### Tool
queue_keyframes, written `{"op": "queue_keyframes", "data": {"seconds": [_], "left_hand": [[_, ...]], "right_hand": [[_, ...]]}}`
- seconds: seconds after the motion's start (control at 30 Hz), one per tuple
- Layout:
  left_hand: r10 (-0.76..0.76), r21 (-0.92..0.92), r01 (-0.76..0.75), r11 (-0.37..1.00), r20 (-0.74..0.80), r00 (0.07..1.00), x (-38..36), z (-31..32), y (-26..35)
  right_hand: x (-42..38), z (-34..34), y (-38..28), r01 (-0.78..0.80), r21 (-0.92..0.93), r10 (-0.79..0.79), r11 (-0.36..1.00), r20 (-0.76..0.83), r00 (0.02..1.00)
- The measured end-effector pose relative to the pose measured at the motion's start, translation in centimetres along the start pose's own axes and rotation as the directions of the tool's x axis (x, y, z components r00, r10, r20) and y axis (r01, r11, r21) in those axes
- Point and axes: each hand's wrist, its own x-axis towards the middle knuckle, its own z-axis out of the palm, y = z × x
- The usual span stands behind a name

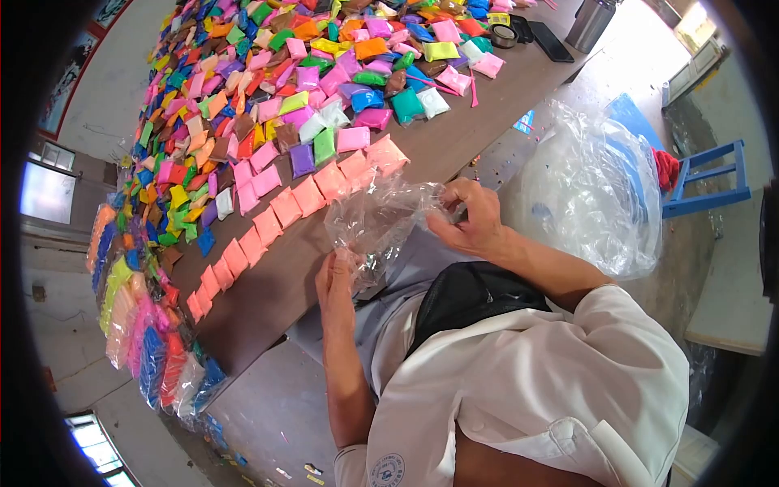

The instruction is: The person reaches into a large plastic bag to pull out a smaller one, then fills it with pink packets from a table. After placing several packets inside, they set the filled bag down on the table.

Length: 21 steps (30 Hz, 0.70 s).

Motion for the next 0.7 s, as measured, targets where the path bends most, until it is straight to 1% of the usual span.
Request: {"op": "queue_keyframes", "data": {"seconds": [0.1,0.2,0.3,0.4,0.5,0.6,0.7], "left_hand": [[-0.008,0.07,0.007,0.998,0.014,1.0,-0.1,0.0,0.4],[0.052,0.08,-0.056,0.995,0.056,0.997,0.1,-0.3,0.1],[0.067,0.136,-0.074,0.988,0.058,0.996,0.0,-0.4,0.0],[0.065,0.206,-0.081,0.975,0.086,0.994,-0.1,-0.6,0.5],[0.043,0.26,-0.065,0.963,0.087,0.995,-0.5,-0.4,1.6],[0.047,0.332,-0.082,0.94,0.111,0.993,-0.7,-0.1,2.6],[0.1,0.411,-0.156,0.898,0.153,0.983,-0.3,-0.3,2.6]], "right_hand": [[-0.2,-0.5,0.1,-0.033,-0.039,0.033,0.999,-0.001,0.999],[-0.2,-0.9,0.2,-0.053,-0.076,0.056,0.996,0.033,0.998],[0.4,-1.2,-0.3,-0.031,-0.124,0.034,0.992,0.016,0.999],[0.8,-1.8,-0.7,-0.074,-0.133,0.082,0.988,0.058,0.995],[1.0,-2.1,-0.6,-0.026,-0.176,0.038,0.984,0.07,0.997],[1.6,-2.4,-1.4,0.001,-0.171,0.014,0.985,0.086,0.996],[2.1,-2.6,-1.8,0.007,-0.177,0.01,0.984,0.095,0.995]]}}
